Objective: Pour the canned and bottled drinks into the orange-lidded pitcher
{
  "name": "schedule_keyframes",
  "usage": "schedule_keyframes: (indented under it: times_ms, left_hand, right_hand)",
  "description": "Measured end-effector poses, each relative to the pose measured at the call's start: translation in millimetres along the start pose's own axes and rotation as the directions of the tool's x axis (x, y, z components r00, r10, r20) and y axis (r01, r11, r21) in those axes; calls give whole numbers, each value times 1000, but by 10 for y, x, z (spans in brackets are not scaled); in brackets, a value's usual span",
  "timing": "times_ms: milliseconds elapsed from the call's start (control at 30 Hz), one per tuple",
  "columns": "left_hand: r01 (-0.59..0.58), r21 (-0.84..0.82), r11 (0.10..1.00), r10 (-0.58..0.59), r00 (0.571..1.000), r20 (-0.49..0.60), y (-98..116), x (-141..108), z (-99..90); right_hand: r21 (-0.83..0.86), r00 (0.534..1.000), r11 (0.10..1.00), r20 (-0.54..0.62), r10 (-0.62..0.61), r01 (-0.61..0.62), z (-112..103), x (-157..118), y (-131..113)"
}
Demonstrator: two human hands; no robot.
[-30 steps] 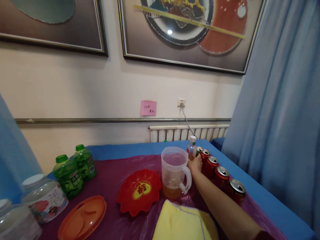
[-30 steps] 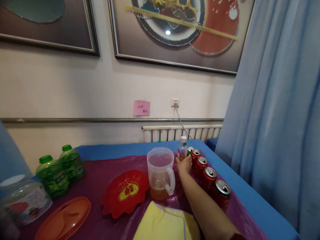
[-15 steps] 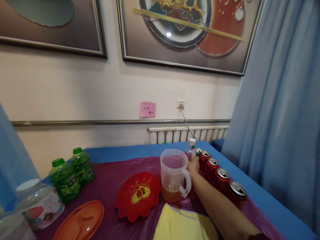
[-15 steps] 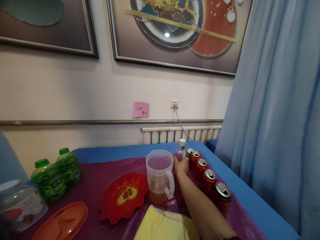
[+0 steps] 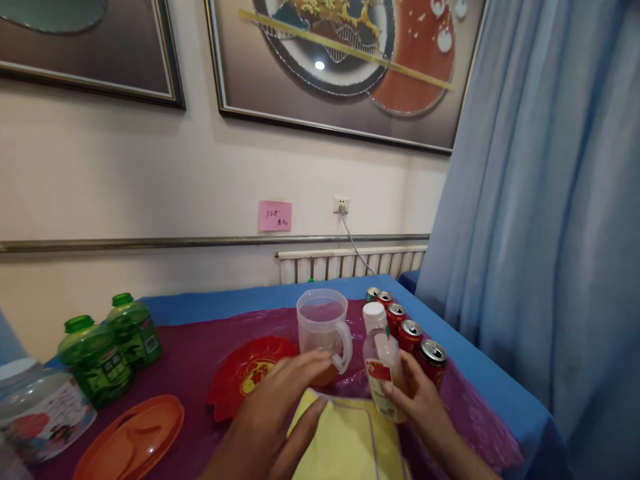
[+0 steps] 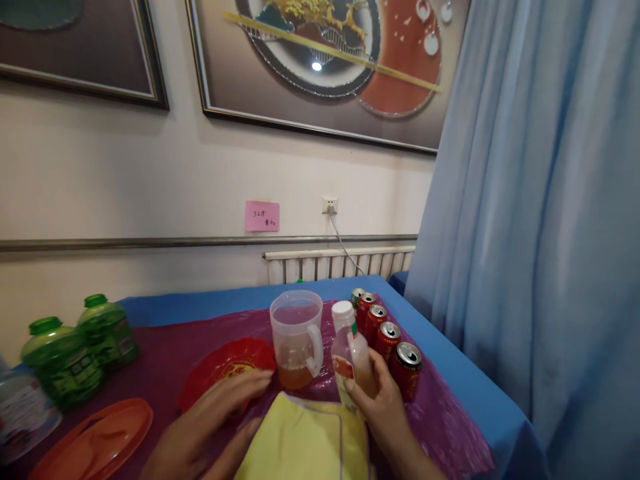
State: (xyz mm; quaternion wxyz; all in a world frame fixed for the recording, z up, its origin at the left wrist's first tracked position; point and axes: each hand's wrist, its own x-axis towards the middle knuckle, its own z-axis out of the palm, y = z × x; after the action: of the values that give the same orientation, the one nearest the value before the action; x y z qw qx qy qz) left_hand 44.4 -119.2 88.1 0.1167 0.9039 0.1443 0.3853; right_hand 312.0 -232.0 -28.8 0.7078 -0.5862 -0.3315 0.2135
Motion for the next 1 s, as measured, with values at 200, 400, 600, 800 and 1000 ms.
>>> schedule_keyframes:
  times_ms: [200,400,600,800,1000]
  left_hand:
    - [-265,-180,947,316,864,391,247,1058,31]
    - [-220,-304,927,359,755,549,269,1214,90]
    - [-161,-220,962,267,721,639,366,1206,68]
    - [-256,-115,960,264,689,675,359,1264,166]
    - [-331,162,930,127,700,702,402,1429,258]
  right_hand:
    - [81,919,996,388,-77,49,-119,-251,-311]
    - [117,887,991,448,-112,66,-131,-318,-176]
    - [24,903,992,411,-124,126,-140,-343,-7]
    - [49,910,992,395,-128,118,-131,-376,87]
    - [-12,928,988,345,-140,154,-132,-389,12]
